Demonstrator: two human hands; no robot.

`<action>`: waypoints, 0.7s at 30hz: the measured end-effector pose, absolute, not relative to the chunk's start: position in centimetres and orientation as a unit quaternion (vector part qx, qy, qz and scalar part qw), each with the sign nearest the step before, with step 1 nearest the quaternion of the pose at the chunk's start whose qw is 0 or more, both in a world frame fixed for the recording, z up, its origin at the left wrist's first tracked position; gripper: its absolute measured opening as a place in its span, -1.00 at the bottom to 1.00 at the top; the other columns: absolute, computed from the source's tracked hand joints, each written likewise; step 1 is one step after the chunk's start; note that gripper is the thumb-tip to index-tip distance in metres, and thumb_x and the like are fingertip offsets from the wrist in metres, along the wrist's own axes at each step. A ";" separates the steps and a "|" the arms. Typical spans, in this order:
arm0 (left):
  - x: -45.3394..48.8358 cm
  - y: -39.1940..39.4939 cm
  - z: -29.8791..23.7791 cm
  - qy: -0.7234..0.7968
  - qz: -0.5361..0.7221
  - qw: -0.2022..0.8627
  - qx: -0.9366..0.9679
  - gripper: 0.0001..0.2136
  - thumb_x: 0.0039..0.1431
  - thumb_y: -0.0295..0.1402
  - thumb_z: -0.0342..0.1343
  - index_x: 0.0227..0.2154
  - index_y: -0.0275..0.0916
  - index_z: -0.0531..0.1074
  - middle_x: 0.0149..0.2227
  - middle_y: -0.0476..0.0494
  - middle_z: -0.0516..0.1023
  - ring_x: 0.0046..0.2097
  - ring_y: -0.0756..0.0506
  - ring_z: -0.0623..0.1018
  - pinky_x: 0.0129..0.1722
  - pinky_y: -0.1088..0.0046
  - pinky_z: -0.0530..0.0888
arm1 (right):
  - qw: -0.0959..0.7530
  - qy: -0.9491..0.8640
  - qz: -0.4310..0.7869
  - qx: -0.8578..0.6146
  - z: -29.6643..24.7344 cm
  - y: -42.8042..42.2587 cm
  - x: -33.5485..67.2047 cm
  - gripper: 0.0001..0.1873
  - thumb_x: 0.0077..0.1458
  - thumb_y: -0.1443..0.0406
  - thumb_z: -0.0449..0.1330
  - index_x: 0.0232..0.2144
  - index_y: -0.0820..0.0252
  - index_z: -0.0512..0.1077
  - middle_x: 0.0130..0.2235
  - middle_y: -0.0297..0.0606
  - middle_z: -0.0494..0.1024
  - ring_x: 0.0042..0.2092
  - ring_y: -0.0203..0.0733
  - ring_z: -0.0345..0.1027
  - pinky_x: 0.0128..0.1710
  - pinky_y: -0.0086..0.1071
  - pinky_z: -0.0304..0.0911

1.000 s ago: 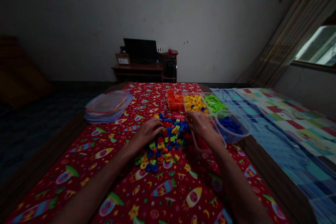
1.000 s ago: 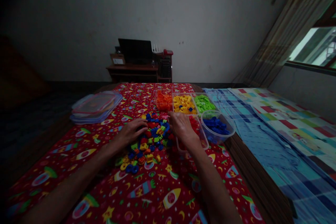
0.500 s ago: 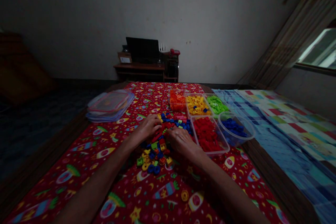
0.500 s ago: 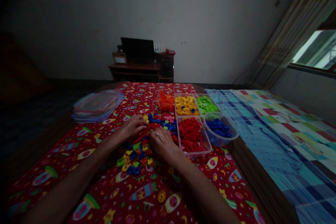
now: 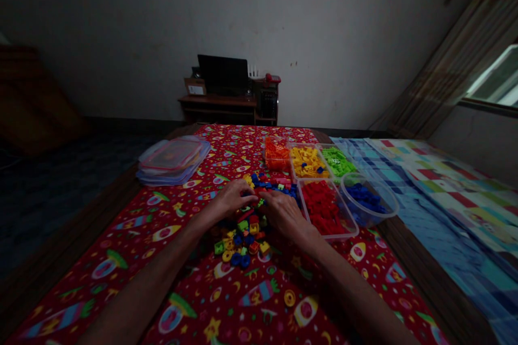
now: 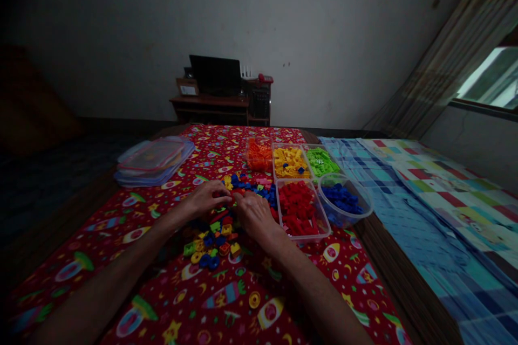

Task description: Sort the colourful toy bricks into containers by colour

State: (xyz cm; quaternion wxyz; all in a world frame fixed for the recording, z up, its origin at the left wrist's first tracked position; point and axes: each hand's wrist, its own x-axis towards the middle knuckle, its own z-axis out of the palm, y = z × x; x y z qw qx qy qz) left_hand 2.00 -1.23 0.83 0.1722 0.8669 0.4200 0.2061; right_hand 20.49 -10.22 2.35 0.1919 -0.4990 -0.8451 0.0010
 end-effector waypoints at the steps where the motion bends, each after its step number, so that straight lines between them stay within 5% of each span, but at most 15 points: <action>1: 2.1 -1.3 1.0 0.421 0.213 0.199 0.859 -0.81 0.07 -0.25 0.11 -0.44 -0.24 0.54 -0.38 -0.08 0.52 -0.30 -0.07 0.49 -0.26 0.44 0.39 | 0.206 -0.847 0.004 -0.489 2.2 -10.1 20.5 -0.69 0.20 0.36 0.06 0.00 0.20 0.34 -0.22 -0.15 0.50 -0.17 -0.15 0.34 -0.21 -0.38 0.17; 6: 2.0 -1.4 1.1 0.397 0.211 0.294 0.843 -0.70 0.10 -0.16 0.01 -0.46 -0.26 0.52 -0.43 -0.05 0.51 -0.37 -0.05 0.48 -0.35 0.49 0.40 | 0.225 -0.860 0.011 -0.459 1.6 -9.0 20.6 -0.76 0.21 0.39 0.03 -0.08 0.23 0.37 -0.27 -0.17 0.49 -0.26 -0.21 0.31 -0.30 -0.42 0.12; 11: 0.5 -1.5 1.8 0.443 0.178 0.198 0.856 -0.79 0.00 -0.19 0.13 -0.46 -0.23 0.54 -0.41 -0.09 0.55 -0.34 -0.08 0.49 -0.33 0.48 0.35 | 0.226 -0.826 -0.021 -0.516 3.0 -8.6 22.1 -0.80 0.22 0.38 0.00 -0.19 0.26 0.40 -0.33 -0.16 0.48 -0.33 -0.22 0.28 -0.35 -0.42 0.08; 16: 0.5 -2.1 1.6 0.456 0.081 0.189 0.866 -0.76 0.03 -0.22 0.08 -0.63 -0.24 0.45 -0.59 -0.04 0.44 -0.53 -0.02 0.38 -0.52 0.50 0.21 | 0.234 -0.835 -0.022 -0.497 3.2 -9.0 22.8 -0.76 0.17 0.43 0.01 -0.14 0.27 0.38 -0.29 -0.12 0.48 -0.27 -0.17 0.31 -0.29 -0.39 0.16; 21: 1.5 -2.3 2.1 0.457 0.213 0.292 0.813 -0.71 -0.04 -0.12 0.12 -0.39 -0.24 0.52 -0.38 -0.09 0.55 -0.34 -0.10 0.49 -0.37 0.46 0.35 | 0.257 -0.849 -0.019 -0.462 2.0 -9.0 22.5 -0.57 0.11 0.44 0.06 0.05 0.24 0.27 -0.19 -0.08 0.48 -0.16 -0.09 0.33 -0.21 -0.31 0.23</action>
